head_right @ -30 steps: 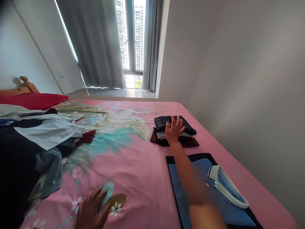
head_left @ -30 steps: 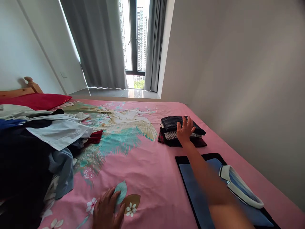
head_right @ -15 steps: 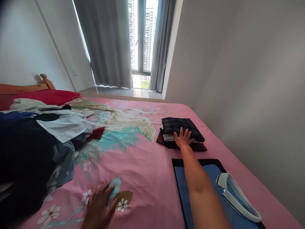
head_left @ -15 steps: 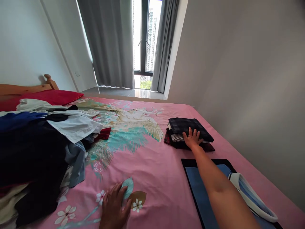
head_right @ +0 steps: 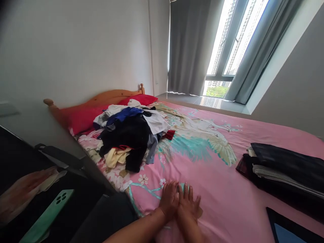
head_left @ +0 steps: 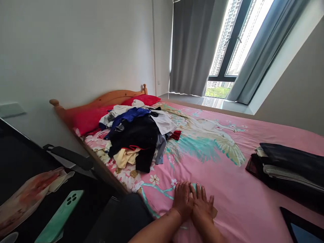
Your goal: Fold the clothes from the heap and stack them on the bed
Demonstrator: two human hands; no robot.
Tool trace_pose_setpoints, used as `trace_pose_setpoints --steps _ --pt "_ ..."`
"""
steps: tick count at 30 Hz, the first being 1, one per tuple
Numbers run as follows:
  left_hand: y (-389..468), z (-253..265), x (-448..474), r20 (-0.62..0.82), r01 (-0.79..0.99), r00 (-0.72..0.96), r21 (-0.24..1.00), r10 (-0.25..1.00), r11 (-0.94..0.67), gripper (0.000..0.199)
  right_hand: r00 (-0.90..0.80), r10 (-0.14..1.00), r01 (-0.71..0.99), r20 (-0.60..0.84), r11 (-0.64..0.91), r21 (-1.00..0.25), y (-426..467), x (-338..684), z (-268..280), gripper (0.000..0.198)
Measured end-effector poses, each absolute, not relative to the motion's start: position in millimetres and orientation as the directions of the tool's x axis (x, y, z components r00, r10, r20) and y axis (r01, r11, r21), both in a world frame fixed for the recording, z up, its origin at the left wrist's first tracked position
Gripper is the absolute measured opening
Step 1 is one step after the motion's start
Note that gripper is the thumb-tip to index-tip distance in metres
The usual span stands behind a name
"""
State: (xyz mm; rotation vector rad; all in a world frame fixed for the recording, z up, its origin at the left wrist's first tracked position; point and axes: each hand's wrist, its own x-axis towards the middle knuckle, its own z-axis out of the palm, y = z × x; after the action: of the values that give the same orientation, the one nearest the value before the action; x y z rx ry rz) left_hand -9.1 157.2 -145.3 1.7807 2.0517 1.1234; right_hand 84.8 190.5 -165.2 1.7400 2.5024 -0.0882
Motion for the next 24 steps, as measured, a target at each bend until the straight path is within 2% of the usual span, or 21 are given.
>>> trace_pose_setpoints --steps 3,8,11,14,17,19,21,24 --pt "154.7 -141.9 -11.5 0.323 0.657 -0.327 0.754 0.888 -0.033 0.036 -0.427 0.904 0.904 -0.002 0.427 0.01 175.3 79.6 -170.5 0.053" --pt "153.4 -134.8 -14.9 0.248 0.477 -0.403 0.879 0.881 -0.029 0.015 -0.428 0.894 0.894 0.133 0.441 -0.084 178.1 90.4 -178.5 0.051" --pt "161.2 -118.2 -37.3 0.245 0.43 -0.399 0.901 0.883 -0.056 0.017 -0.398 0.882 0.888 0.25 0.439 -0.135 179.5 89.8 -180.9 0.049" --pt "183.8 -78.6 -97.1 0.351 0.505 -0.399 0.855 0.847 -0.116 0.02 -0.379 0.862 0.876 0.335 0.451 -0.169 179.5 87.6 -181.9 0.046" --pt "217.6 -21.3 -186.8 0.473 0.629 -0.449 0.77 0.758 -0.108 0.024 -0.378 0.853 0.866 0.36 0.463 -0.19 180.0 87.1 -182.9 0.045" --pt "239.0 17.1 -246.3 0.547 0.745 -0.493 0.667 0.676 0.002 0.025 -0.376 0.853 0.865 0.361 0.463 -0.194 181.3 87.4 -184.6 0.044" --pt "254.5 49.0 -293.3 0.58 0.787 -0.523 0.61 0.624 0.092 0.027 -0.377 0.853 0.863 0.361 0.465 -0.197 183.3 87.8 -187.5 0.044" --pt "265.5 79.8 -330.6 0.617 0.845 -0.492 0.509 0.614 0.166 0.029 -0.374 0.845 0.859 0.383 0.471 -0.2 186.5 88.3 -192.0 0.043"
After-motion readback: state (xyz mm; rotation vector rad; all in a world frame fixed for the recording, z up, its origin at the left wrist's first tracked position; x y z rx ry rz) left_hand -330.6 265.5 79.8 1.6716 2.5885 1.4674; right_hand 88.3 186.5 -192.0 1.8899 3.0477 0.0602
